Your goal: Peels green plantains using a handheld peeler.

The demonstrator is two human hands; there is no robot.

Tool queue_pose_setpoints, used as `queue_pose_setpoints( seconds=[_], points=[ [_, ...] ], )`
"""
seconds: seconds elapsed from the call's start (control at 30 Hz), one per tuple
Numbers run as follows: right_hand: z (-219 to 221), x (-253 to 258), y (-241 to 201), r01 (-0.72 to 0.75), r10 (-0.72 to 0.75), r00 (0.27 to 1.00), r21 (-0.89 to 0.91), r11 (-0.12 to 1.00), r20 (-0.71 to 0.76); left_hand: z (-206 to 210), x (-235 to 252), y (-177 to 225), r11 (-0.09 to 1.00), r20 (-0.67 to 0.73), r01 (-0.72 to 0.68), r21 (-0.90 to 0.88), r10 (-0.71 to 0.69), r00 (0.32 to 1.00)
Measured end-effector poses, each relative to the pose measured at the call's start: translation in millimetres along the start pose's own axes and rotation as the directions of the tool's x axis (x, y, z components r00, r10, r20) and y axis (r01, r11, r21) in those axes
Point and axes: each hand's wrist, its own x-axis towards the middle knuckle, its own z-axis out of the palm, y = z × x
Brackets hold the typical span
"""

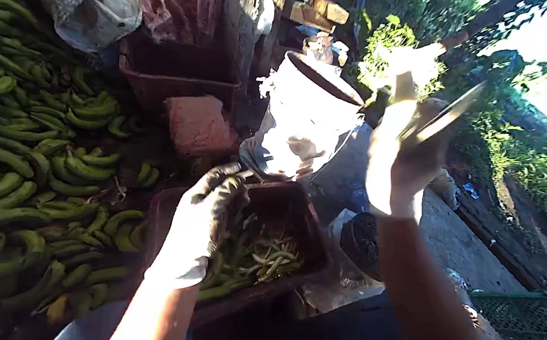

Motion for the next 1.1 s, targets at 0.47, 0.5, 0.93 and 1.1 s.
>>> queue_pose_setpoints(
  seconds=[0.47,0.5,0.93,1.1],
  points=[
    [183,-223,35,-0.312,0.497,-0.004,-0.473,0.824,0.868,-100,20,36,0.961,-0.421,-0.16,-0.226,0.052,0.906],
    [202,-252,50,-0.37,0.529,-0.105,-0.527,0.765,0.842,-101,22,34,0.961,-0.413,-0.153,-0.231,0.045,0.91],
    [210,-252,36,-0.584,0.623,0.344,-0.36,0.728,0.702,-94,23,29,0.826,-0.291,0.167,0.539,-0.003,0.957],
    [103,-175,31,-0.351,0.265,0.65,-0.029,0.936,0.712,-58,19,1,0.441,0.14,-0.045,0.896,-0.185,0.973]
  ],
)
